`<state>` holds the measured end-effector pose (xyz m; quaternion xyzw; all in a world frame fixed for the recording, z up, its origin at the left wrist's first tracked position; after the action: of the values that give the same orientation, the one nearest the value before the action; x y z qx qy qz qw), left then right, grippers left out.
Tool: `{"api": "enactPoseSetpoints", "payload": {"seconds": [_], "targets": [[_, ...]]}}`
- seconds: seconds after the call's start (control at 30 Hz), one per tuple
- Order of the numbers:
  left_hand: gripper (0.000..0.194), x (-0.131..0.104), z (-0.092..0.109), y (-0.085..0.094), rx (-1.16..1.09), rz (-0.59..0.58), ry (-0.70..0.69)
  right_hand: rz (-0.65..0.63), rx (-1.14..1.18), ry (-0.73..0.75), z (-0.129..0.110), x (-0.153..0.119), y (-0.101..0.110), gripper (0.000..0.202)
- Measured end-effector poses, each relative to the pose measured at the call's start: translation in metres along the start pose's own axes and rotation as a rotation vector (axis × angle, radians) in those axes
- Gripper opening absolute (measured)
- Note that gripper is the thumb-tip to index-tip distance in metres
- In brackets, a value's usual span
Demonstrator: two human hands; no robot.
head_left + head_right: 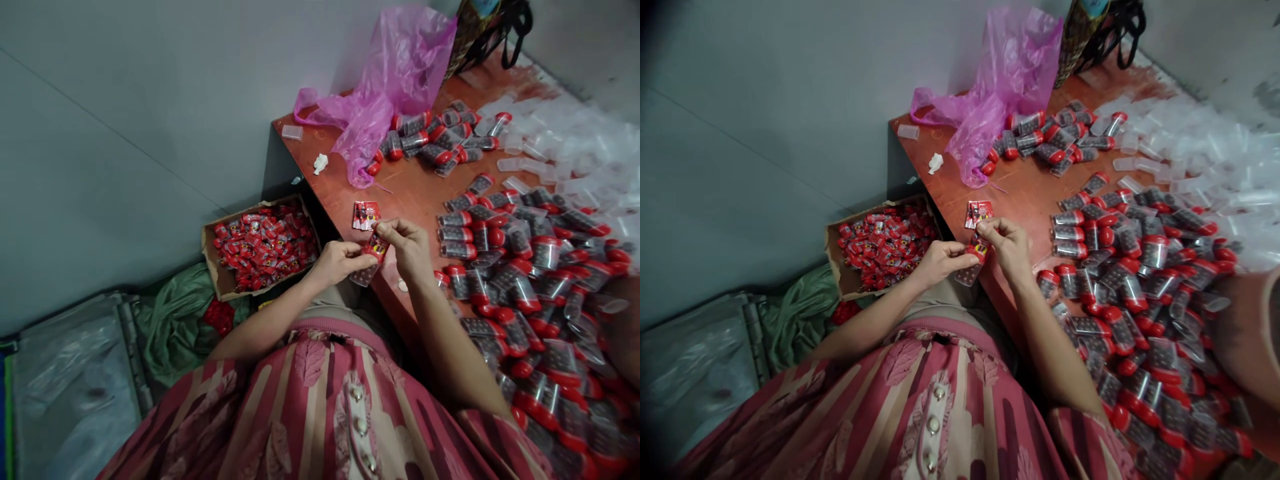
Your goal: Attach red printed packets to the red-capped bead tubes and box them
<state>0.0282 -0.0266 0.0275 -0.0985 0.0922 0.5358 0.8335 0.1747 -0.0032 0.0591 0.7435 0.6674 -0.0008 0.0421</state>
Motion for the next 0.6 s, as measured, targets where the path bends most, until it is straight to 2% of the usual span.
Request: {"api": "enactPoseSetpoints", "payload": {"seconds": [0.1, 0.17, 0.27, 0.37, 0.5, 0.6], "targets": [[0.035, 0.004, -0.003, 0.005, -0.308, 0.131, 0.055, 0.168, -0.018, 0.068, 0.004, -0.019, 0.002, 0.026], [0.034, 0.007, -0.004, 0.008, -0.52, 0.235, 0.068, 0.141, 0.017, 0.013, 0.012, -0.034, -0.001, 0.031], [0.034, 0.011, -0.003, 0.004, -0.708, 0.268, 0.073, 0.04, 0.136, -0.152, 0.027, -0.054, -0.012, 0.037], [0.04, 0.014, -0.002, -0.001, -0.774, 0.25, 0.081, 0.074, 0.166, -0.181, 0.034, -0.064, -0.018, 0.031], [0.041, 0.015, -0.003, 0.001, -0.741, 0.291, 0.071, 0.099, 0.069, -0.082, 0.034, -0.068, -0.021, 0.024], [0.04, 0.014, -0.005, -0.002, -0.751, 0.213, 0.089, 0.101, 0.127, -0.096, 0.035, -0.068, -0.02, 0.023]]}}
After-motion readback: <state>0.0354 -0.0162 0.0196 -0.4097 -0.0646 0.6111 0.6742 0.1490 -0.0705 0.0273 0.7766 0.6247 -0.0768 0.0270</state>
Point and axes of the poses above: each hand's wrist, its own x-axis towards the middle knuckle, its own y-axis out of the back of the hand, z = x × y, the point moved 4 cm from there along x, towards the middle knuckle
